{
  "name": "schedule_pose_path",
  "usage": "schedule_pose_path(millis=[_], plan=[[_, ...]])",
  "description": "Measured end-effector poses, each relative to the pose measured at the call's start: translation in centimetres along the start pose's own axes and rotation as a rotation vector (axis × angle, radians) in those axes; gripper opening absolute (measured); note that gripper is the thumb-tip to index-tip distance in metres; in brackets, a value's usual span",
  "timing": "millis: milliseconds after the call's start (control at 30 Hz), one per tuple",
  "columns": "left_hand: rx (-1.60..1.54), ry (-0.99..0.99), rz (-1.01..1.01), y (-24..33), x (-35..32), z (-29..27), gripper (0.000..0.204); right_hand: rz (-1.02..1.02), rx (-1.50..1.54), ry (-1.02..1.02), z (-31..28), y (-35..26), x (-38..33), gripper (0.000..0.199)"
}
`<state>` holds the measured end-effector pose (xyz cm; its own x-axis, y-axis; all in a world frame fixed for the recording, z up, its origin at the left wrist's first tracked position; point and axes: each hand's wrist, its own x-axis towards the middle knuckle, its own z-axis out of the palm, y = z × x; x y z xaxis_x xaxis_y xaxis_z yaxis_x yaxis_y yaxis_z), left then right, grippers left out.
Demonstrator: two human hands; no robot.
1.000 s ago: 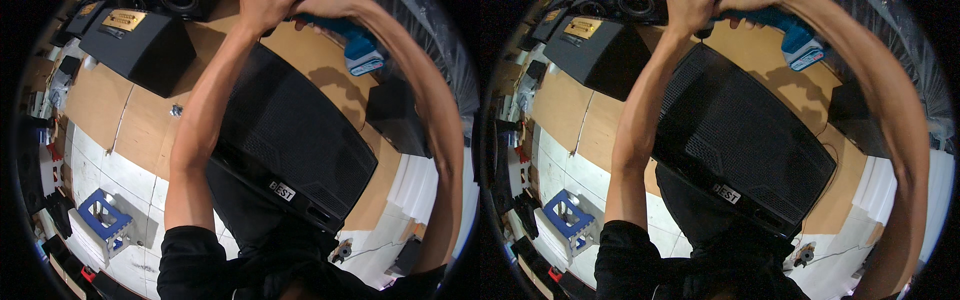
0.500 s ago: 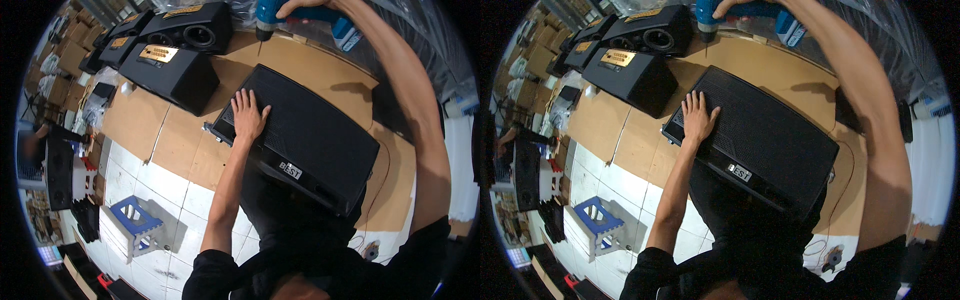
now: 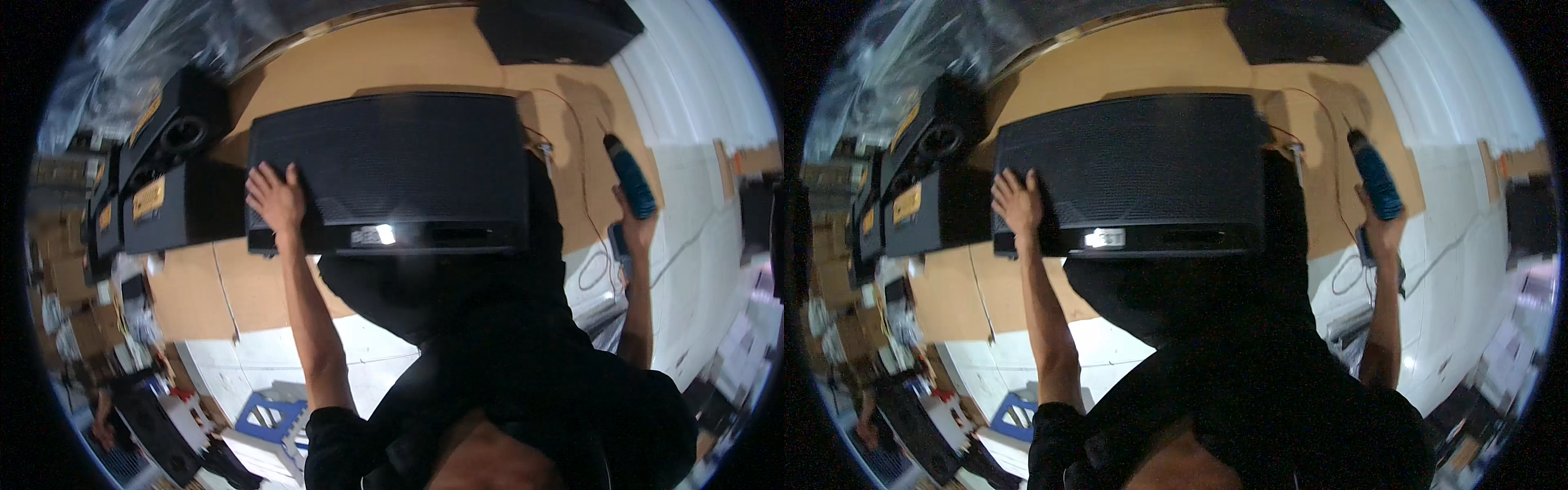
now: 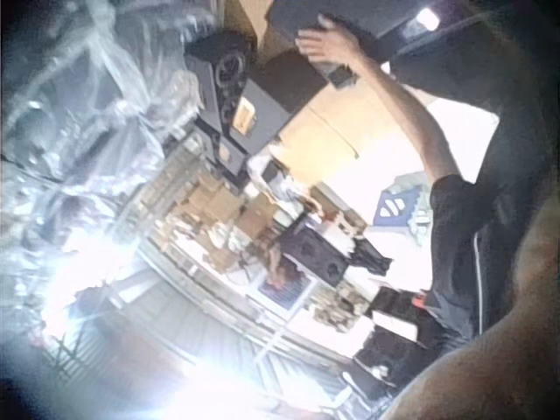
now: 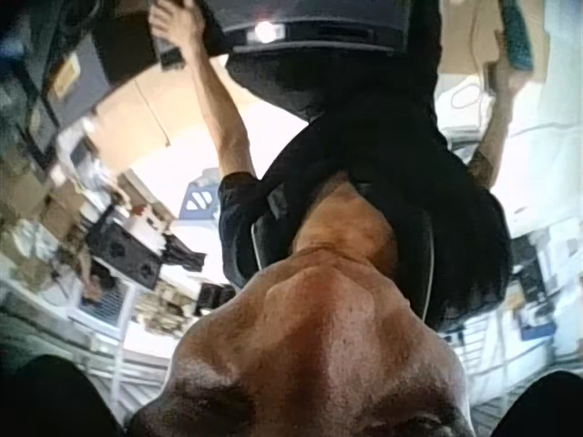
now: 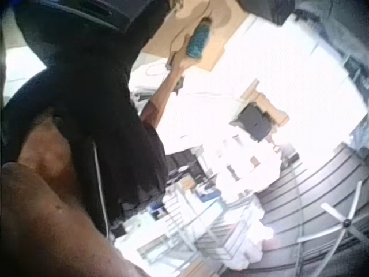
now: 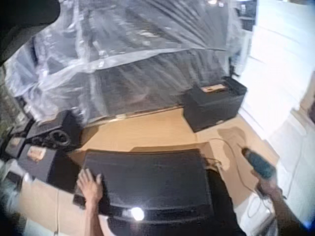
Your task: The person assembles a speaker by attaching a grille to the speaker box. They use a cordless drill to secure screws and a hammer to tap the grille into place, ensuring it is firmly attached.
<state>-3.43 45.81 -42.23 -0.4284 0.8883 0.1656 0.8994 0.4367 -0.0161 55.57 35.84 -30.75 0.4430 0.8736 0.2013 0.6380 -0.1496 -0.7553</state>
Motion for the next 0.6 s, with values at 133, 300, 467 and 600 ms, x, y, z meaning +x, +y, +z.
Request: schedule_pose_path(millis=[133,300,467,600], plan=[[0.021,-0.041,-0.100,2.2,-2.8,0.9,0.077,0.146,-0.623,-0.015,-3.0,16.2,-6.1,0.040],[-0.019,-0.079,-0.012,2.8,-5.2,0.0,0.079,0.222,-0.560,-0.124,-1.0,21.2,-12.8,0.068],[0.006,-0.090,-0.003,2.3,-4.4,0.6,0.080,0.045,-0.837,-0.271,2.8,24.5,-15.7,0.075],[0.021,-0.100,-0.013,2.3,-4.2,0.8,0.080,-0.097,-0.931,-0.380,4.8,26.5,-16.2,0.070]])
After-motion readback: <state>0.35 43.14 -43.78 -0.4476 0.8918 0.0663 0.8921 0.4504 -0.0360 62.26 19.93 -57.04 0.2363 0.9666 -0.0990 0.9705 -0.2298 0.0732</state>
